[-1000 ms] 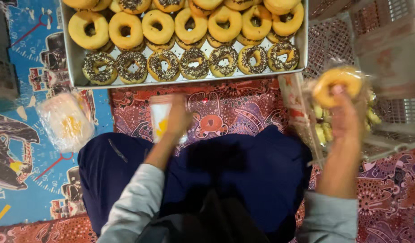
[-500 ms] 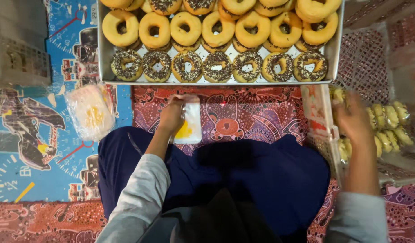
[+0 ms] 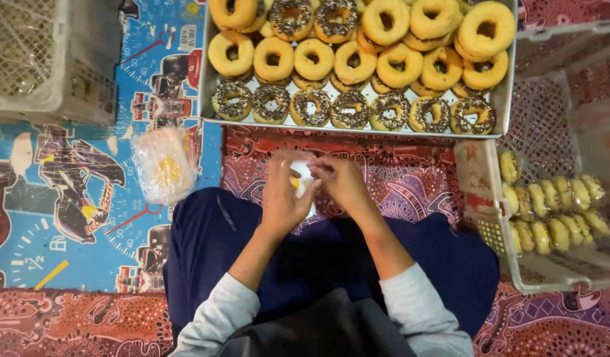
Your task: The person sits on a patterned mat and repeatedly picks donuts from a metal tray, places them into small clear plastic bags, and sets the filled bags into a nearby plastic basket. The tray contains both plain and chocolate-sprinkled donuts.
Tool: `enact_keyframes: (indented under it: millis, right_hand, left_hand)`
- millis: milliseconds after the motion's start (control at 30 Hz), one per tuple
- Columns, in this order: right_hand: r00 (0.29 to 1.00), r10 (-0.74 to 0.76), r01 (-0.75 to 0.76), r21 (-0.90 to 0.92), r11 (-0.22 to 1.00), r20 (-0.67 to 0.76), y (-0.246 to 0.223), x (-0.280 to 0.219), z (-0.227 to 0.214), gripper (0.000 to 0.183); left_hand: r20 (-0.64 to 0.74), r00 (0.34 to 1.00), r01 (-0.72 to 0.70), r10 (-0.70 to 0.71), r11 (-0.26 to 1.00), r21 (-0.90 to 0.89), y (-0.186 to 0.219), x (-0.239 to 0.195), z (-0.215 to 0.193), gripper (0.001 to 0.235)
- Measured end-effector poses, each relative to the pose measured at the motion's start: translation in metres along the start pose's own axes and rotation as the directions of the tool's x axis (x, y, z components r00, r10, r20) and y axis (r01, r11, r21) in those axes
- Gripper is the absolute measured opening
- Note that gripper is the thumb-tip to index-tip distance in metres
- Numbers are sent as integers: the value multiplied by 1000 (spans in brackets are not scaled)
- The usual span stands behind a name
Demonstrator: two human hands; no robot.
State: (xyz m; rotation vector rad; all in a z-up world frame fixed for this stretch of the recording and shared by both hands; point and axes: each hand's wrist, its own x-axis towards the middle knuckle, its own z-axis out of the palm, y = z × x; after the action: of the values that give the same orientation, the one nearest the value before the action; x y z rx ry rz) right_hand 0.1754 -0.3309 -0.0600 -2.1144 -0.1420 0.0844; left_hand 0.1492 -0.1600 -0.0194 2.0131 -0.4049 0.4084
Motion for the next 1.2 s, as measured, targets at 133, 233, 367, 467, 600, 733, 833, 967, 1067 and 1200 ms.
enact_keyframes:
  millis: [133,233,367,467,600,733,833,967,1067,1200]
  right_hand:
    - [965,-255,244,-148,959,-64,-54,-12,-25,15]
    - [881,-415,358,-254,899,-229,-89,-17,-35,23]
    - [876,-385,294,-310,904,-292,-109,-22,-39,19]
    - [965,-257,246,-151,957,-54,-117,-19,-53,20]
    - [915,-394,364,-250,897,-81,-151,-20,-72,25]
    - [833,-486,374,-377,847,-265,-189,-40,-59,30]
    - [887,-433,321,-460,828,-159,-181,-36,-41,45]
    - [888,-415,296,-443,846,-198,-152,-12,-27,54]
    - [862,-447,380,-280,882,-239,-149,-1,-21,37]
    - [889,-446,413,-230,881,-109,-157,14,-10,30]
  left_hand:
    - [51,925,378,-376,898,-227,4,28,-16,60]
    - [4,898,416,-440,847,-331,1,38,-16,36]
    - [-19,985,155,-173,923,-351,3,34,-21,19]
    - [-2,996,87,-93,946,-313,5,33,-25,16]
    - [-127,974,162,-190,966,-203,9,41,-28,13]
    - [-267,867,351,-421,896,-274,22,52,-22,14]
    - [-309,915,190,-259,953,-238,32,45,-17,13]
    - [-260,960,-126,102,989,-78,32,42,-25,19]
    - [-365,929,-109,57,986,-125,21,42,-36,22]
    - [-361,929,-78,80,997,19,1,40,-49,21]
